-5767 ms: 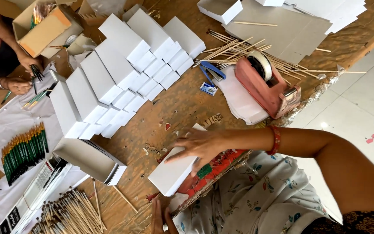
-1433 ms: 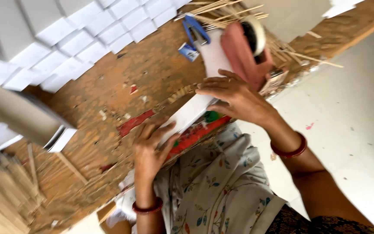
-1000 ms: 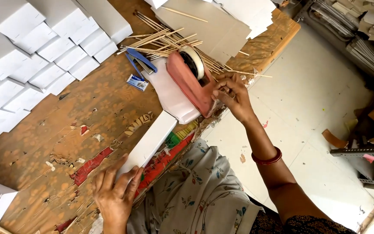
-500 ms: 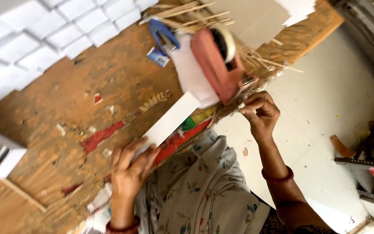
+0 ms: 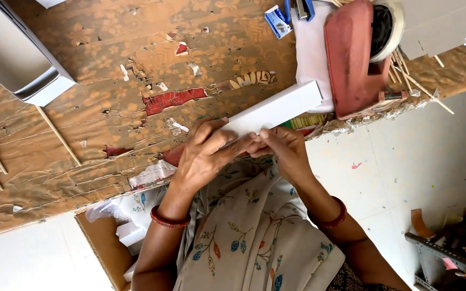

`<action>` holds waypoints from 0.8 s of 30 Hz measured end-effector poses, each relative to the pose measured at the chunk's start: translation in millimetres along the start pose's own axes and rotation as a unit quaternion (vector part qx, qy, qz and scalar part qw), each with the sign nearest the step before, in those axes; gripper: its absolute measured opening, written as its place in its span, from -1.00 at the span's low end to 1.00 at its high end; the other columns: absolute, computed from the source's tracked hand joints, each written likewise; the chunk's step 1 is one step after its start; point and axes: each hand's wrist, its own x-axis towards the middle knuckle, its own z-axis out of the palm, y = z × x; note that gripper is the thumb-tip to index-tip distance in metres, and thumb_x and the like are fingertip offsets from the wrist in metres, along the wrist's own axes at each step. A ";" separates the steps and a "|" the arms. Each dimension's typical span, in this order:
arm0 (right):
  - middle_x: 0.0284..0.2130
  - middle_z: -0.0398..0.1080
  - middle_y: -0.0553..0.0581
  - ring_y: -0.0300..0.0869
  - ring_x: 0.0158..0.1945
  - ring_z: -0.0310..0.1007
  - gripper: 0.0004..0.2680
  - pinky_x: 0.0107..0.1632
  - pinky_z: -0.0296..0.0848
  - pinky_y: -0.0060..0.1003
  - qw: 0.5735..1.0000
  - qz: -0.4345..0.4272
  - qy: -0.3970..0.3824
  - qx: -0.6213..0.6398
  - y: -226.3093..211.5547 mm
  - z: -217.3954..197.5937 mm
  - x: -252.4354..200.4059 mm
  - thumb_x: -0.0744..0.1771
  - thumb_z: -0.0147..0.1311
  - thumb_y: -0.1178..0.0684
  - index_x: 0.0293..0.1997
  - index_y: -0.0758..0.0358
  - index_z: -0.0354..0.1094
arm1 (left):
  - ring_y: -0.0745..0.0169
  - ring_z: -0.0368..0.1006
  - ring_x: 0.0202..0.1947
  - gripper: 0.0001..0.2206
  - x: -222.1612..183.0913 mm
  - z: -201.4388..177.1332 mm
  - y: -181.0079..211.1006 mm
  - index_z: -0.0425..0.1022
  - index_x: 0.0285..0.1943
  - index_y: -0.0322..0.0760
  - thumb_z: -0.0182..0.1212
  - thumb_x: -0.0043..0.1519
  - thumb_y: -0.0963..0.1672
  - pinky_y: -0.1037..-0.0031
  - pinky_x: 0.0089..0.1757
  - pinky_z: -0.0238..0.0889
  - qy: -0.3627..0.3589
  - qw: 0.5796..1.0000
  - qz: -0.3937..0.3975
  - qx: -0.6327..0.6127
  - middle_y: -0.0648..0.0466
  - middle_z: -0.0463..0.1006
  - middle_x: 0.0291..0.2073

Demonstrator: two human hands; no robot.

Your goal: The person organizes and packs paintbrushes by hand. The person gathers a bundle of brushes, wraps them in bubble wrap, secures the wrap with tape, and then places the wrapped bundle into a white cardboard box. The person repeats the process of organizing bundles and preparing boxes.

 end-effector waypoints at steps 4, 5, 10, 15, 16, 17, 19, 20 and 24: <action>-0.38 0.60 0.21 -0.18 -0.32 0.67 -0.74 -0.21 0.69 -0.29 0.994 0.054 0.007 0.091 -6.3 -0.9 13.7 0.39 -0.01 -0.05 -0.14 0.38 0.51 | -0.05 0.45 0.02 -0.44 23.3 -11.0 2.0 0.49 0.31 -0.09 0.43 0.07 -0.05 0.15 0.02 0.38 -0.032 0.997 -0.061 0.023 -0.01 0.52 0.03; -0.39 0.59 0.21 -0.19 -0.34 0.64 -0.78 -0.25 0.67 -0.31 1.000 0.014 0.007 0.000 -3.6 -2.2 17.4 0.40 0.05 -0.02 -0.16 0.39 0.51 | -0.10 0.45 -0.04 -0.35 25.1 -11.0 -0.2 0.40 0.37 -0.22 0.45 0.07 -0.02 0.12 -0.02 0.37 -0.059 0.992 -0.106 0.019 -0.08 0.53 0.01; -0.46 0.59 0.14 -0.23 -0.39 0.63 -0.81 -0.37 0.60 -0.37 0.966 -0.049 0.044 -0.251 -10.8 1.0 40.2 0.38 0.14 -0.02 -0.19 0.31 0.57 | -0.19 0.50 -0.13 -0.29 12.7 -6.7 -3.3 0.32 0.37 -0.42 0.48 0.11 0.02 0.10 -0.06 0.37 -0.090 0.979 -0.180 -0.011 -0.16 0.55 -0.11; -0.63 0.51 0.16 -0.10 -0.51 0.53 -0.80 -0.42 0.45 -0.19 0.766 -0.264 0.055 -0.583 -34.1 -20.4 32.2 0.22 0.42 -0.03 -0.47 0.29 0.56 | 0.16 0.52 -0.01 -0.51 -24.4 21.8 -5.3 0.42 0.25 -0.44 0.43 0.16 -0.14 0.36 0.01 0.42 0.103 0.885 -0.330 -0.312 -0.06 0.55 0.02; -0.63 0.51 0.16 -0.10 -0.51 0.53 -0.80 -0.42 0.45 -0.19 0.760 -0.265 0.083 -0.587 -36.9 -35.2 27.4 0.22 0.42 -0.03 -0.47 0.29 0.56 | 0.16 0.52 -0.01 -0.51 -43.8 30.3 -12.6 0.42 0.25 -0.44 0.43 0.16 -0.14 0.36 0.01 0.42 0.088 0.890 -0.308 -0.324 -0.06 0.55 0.02; -0.44 0.55 0.11 -0.12 -0.30 0.59 -0.84 -0.21 0.53 -0.22 0.762 -0.345 0.139 -0.530 -38.4 -49.3 22.6 0.26 0.41 0.00 -0.32 0.22 0.53 | 0.18 0.51 -0.02 -0.53 -63.2 39.0 -23.9 0.41 0.24 -0.44 0.44 0.17 -0.17 0.39 0.01 0.41 0.098 0.872 -0.318 -0.359 -0.05 0.56 -0.01; -0.25 0.58 0.07 -0.14 -0.09 0.64 -0.85 0.01 0.62 -0.25 0.750 -0.420 0.199 -0.471 -56.3 -68.5 12.3 0.30 0.40 0.03 -0.16 0.16 0.50 | 0.21 0.50 -0.03 -0.55 -84.7 44.5 -39.2 0.41 0.23 -0.44 0.45 0.18 -0.20 0.41 0.02 0.40 0.097 0.852 -0.328 -0.396 -0.04 0.56 -0.03; -0.15 0.52 0.17 0.01 0.00 0.53 -0.71 0.07 0.49 -0.10 0.665 -0.408 0.299 -0.550 -70.6 -72.4 5.0 0.23 0.43 0.04 -0.06 0.22 0.42 | 0.16 0.49 0.04 -0.49 -91.0 39.5 -39.9 0.38 0.30 -0.43 0.46 0.20 -0.15 0.37 0.09 0.39 0.167 0.840 -0.294 -0.424 -0.06 0.53 0.06; 0.18 0.35 0.24 0.03 0.21 0.39 -0.35 0.24 0.40 -0.08 0.755 -0.261 0.358 -0.483 -74.1 -114.6 -2.1 0.21 0.46 0.03 0.39 0.31 0.09 | 0.12 0.55 0.06 -0.40 42.4 -34.0 29.4 0.27 0.36 -0.16 0.42 0.21 0.04 0.41 0.10 0.41 0.339 0.847 -0.120 -0.390 -0.03 0.56 0.07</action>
